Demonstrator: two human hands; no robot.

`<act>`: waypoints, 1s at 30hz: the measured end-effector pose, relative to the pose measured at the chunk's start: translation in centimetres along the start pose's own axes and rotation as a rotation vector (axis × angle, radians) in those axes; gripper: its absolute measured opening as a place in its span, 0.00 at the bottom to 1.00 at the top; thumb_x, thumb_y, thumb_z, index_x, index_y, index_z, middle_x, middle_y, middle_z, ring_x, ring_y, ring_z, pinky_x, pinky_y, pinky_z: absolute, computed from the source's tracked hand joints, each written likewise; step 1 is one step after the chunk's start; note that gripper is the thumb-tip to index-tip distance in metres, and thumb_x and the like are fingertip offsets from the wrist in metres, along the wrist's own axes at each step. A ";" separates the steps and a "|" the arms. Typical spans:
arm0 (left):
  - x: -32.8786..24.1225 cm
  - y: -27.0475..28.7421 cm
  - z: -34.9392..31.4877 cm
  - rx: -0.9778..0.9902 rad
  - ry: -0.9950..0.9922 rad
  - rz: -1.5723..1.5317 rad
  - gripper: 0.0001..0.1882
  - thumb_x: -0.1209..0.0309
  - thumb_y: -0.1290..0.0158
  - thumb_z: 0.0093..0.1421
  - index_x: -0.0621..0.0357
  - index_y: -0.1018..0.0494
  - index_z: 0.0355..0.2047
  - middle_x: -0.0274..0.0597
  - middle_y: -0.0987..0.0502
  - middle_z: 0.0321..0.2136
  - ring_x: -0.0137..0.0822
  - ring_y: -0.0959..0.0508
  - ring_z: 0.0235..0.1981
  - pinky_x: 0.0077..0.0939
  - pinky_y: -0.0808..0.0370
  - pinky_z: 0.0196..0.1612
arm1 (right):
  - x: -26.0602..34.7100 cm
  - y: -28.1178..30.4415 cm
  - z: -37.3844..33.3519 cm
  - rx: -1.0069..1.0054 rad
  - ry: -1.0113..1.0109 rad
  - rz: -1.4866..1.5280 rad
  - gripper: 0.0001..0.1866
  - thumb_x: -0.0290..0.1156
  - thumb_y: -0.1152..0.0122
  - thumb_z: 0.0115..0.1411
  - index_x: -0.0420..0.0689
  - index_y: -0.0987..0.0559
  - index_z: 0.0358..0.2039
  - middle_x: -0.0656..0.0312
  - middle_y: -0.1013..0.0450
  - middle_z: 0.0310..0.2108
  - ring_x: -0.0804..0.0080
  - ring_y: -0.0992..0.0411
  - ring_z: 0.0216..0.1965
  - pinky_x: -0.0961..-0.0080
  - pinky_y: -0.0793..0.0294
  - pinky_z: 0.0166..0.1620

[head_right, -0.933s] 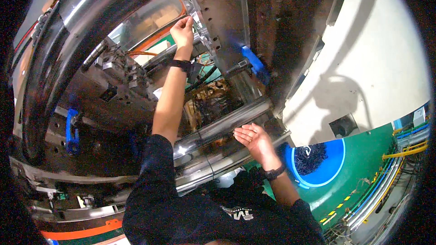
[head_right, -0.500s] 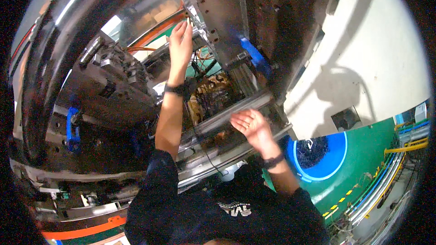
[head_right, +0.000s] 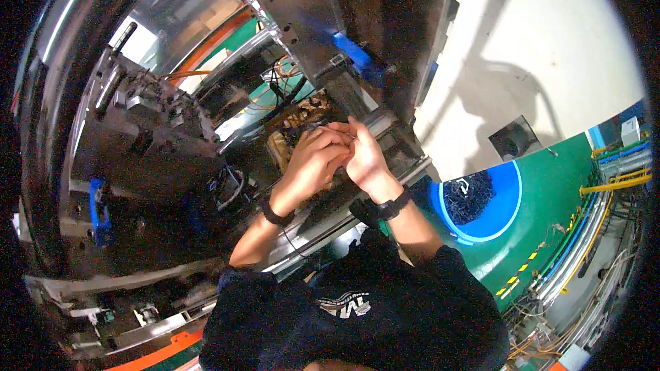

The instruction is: The person removes plastic parts from a molding machine, deburrs them using a specialized tool, and then installs small metal components into the parts before packing them.

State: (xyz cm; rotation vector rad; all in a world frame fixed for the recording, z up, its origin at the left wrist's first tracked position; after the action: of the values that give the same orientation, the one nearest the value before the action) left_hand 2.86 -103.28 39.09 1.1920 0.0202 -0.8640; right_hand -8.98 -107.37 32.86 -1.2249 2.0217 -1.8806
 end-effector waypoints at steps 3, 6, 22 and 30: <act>1.1 -0.6 0.0 -0.008 0.061 -0.106 0.06 0.77 0.43 0.45 0.57 0.24 0.27 0.40 0.25 0.35 0.46 0.28 0.39 0.37 0.33 0.42 | -0.8 1.0 0.1 0.021 -0.020 -0.004 0.23 0.46 0.56 0.67 0.39 0.26 0.46 0.57 0.24 0.40 0.69 0.26 0.42 0.73 0.27 0.46; 1.5 -0.9 0.0 0.123 0.194 -0.072 0.06 0.77 0.43 0.46 0.57 0.24 0.27 0.43 0.24 0.36 0.47 0.28 0.41 0.38 0.33 0.44 | -1.1 1.5 0.4 0.041 -0.047 0.001 0.22 0.45 0.57 0.68 0.39 0.26 0.47 0.57 0.24 0.40 0.69 0.26 0.41 0.73 0.27 0.47; 13.4 10.6 8.0 -0.768 0.432 -0.529 0.11 0.76 0.46 0.60 0.72 0.25 0.41 0.44 0.20 0.34 0.28 0.21 0.34 0.19 0.25 0.41 | -1.1 2.3 -1.5 0.046 -0.036 0.085 0.21 0.40 0.57 0.67 0.33 0.28 0.46 0.40 0.30 0.50 0.51 0.31 0.54 0.59 0.35 0.61; 18.1 10.6 12.5 -0.934 0.440 -0.479 0.07 0.74 0.45 0.61 0.67 0.26 0.33 0.35 0.24 0.23 0.24 0.26 0.24 0.18 0.28 0.32 | -1.8 4.0 -2.0 -0.012 -0.101 0.079 0.23 0.42 0.56 0.66 0.31 0.30 0.46 0.38 0.30 0.50 0.49 0.31 0.54 0.57 0.35 0.60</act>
State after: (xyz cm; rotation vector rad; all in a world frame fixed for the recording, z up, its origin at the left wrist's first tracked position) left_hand 16.46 -122.80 44.61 0.4553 0.9961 -0.8290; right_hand -10.78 -105.05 29.02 -1.1989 2.0013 -1.7374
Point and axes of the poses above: each hand's wrist, its own z-axis towards the middle knuckle, its own y-axis out of the back of the hand, x = y × z, the point moved 2 cm from there along z, towards the middle knuckle
